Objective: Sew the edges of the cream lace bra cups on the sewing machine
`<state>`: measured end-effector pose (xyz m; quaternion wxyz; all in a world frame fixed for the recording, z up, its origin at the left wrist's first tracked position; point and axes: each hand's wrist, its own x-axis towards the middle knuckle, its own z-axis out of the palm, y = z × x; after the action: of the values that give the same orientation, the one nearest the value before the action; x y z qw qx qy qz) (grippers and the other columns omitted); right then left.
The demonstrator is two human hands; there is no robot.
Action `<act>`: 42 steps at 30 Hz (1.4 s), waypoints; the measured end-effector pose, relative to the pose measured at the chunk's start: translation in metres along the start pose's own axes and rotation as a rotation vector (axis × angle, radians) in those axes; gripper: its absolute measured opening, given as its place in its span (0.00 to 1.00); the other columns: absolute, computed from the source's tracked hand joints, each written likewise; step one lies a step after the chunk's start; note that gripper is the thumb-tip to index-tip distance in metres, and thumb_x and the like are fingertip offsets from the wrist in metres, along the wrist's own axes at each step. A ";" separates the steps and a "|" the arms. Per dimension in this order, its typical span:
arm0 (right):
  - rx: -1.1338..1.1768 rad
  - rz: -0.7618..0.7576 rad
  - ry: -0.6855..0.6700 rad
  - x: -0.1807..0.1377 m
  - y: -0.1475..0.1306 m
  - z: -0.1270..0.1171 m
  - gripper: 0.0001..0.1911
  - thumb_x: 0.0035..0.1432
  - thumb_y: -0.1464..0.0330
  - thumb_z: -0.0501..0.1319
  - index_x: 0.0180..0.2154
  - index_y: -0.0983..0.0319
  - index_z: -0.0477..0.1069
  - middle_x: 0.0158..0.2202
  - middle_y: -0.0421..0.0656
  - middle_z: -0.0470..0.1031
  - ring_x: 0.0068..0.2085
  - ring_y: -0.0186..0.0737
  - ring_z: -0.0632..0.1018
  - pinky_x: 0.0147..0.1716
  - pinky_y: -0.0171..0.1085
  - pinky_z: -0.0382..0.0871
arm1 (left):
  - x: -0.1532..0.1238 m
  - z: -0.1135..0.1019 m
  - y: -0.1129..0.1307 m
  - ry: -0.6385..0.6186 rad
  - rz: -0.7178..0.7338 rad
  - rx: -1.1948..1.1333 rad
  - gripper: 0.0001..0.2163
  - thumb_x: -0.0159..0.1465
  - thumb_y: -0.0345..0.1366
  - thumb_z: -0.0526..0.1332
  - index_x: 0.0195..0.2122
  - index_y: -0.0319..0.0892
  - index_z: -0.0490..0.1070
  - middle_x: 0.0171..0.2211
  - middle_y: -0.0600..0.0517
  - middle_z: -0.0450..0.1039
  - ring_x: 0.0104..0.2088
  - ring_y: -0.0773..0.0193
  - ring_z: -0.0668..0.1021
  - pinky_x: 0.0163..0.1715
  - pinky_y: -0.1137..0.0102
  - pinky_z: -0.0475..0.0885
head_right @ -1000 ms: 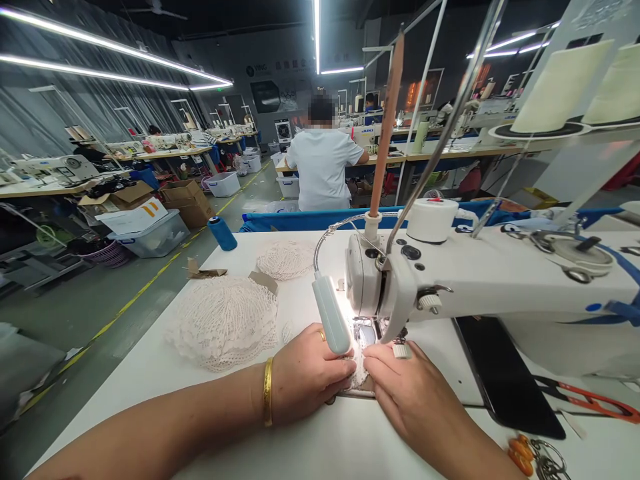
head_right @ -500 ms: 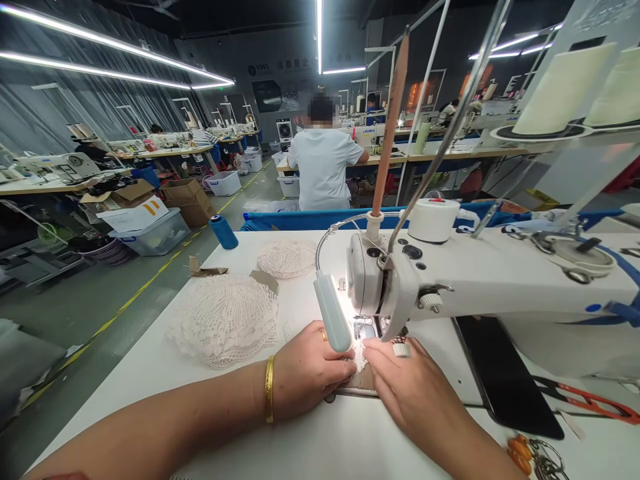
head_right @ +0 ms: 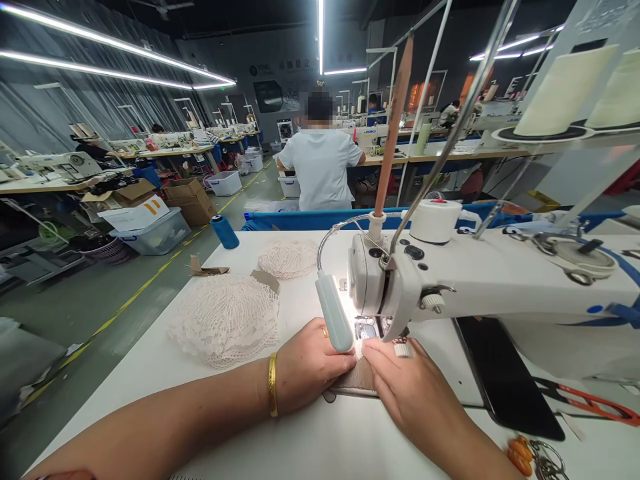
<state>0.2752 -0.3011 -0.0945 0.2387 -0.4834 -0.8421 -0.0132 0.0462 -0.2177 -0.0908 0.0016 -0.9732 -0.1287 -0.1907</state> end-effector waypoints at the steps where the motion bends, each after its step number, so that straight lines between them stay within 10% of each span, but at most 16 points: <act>1: -0.013 0.018 -0.009 -0.001 0.001 0.002 0.19 0.71 0.75 0.49 0.55 0.57 0.73 0.47 0.45 0.82 0.41 0.45 0.82 0.33 0.40 0.77 | 0.000 0.001 -0.001 0.010 -0.003 0.014 0.04 0.67 0.28 0.64 0.35 0.41 0.74 0.34 0.54 0.79 0.38 0.61 0.77 0.50 0.61 0.65; 20: -0.168 0.230 -0.022 -0.020 0.018 0.031 0.26 0.75 0.64 0.46 0.71 0.48 0.61 0.56 0.47 0.81 0.36 0.47 0.85 0.24 0.41 0.79 | 0.018 0.003 -0.016 -0.061 -0.232 0.045 0.13 0.74 0.40 0.60 0.33 0.42 0.74 0.38 0.49 0.76 0.41 0.55 0.76 0.44 0.61 0.66; 26: -0.111 0.129 0.024 -0.012 0.017 0.025 0.26 0.73 0.68 0.50 0.69 0.50 0.63 0.59 0.44 0.80 0.52 0.50 0.83 0.36 0.43 0.82 | 0.021 -0.007 -0.014 -0.190 -0.321 0.064 0.06 0.72 0.36 0.62 0.37 0.41 0.74 0.42 0.49 0.78 0.46 0.54 0.77 0.43 0.60 0.66; 35: 0.086 -0.123 0.085 0.000 -0.001 0.010 0.24 0.70 0.75 0.53 0.63 0.56 0.68 0.53 0.46 0.81 0.50 0.43 0.82 0.46 0.39 0.79 | -0.014 -0.060 -0.005 -0.381 -0.205 -0.043 0.06 0.62 0.32 0.66 0.30 0.41 0.69 0.41 0.51 0.79 0.39 0.57 0.78 0.39 0.61 0.65; 42: 0.126 -0.253 0.087 -0.001 -0.016 0.016 0.25 0.67 0.78 0.55 0.62 0.59 0.70 0.58 0.48 0.79 0.58 0.49 0.78 0.53 0.47 0.74 | -0.007 -0.057 -0.007 -0.287 -0.294 -0.124 0.07 0.71 0.36 0.62 0.46 0.40 0.73 0.49 0.47 0.79 0.49 0.53 0.77 0.50 0.59 0.68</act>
<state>0.2566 -0.3066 -0.1060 0.3013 -0.3564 -0.8844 -0.0113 0.0173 -0.2160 -0.0406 -0.1046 -0.9594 -0.2561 -0.0557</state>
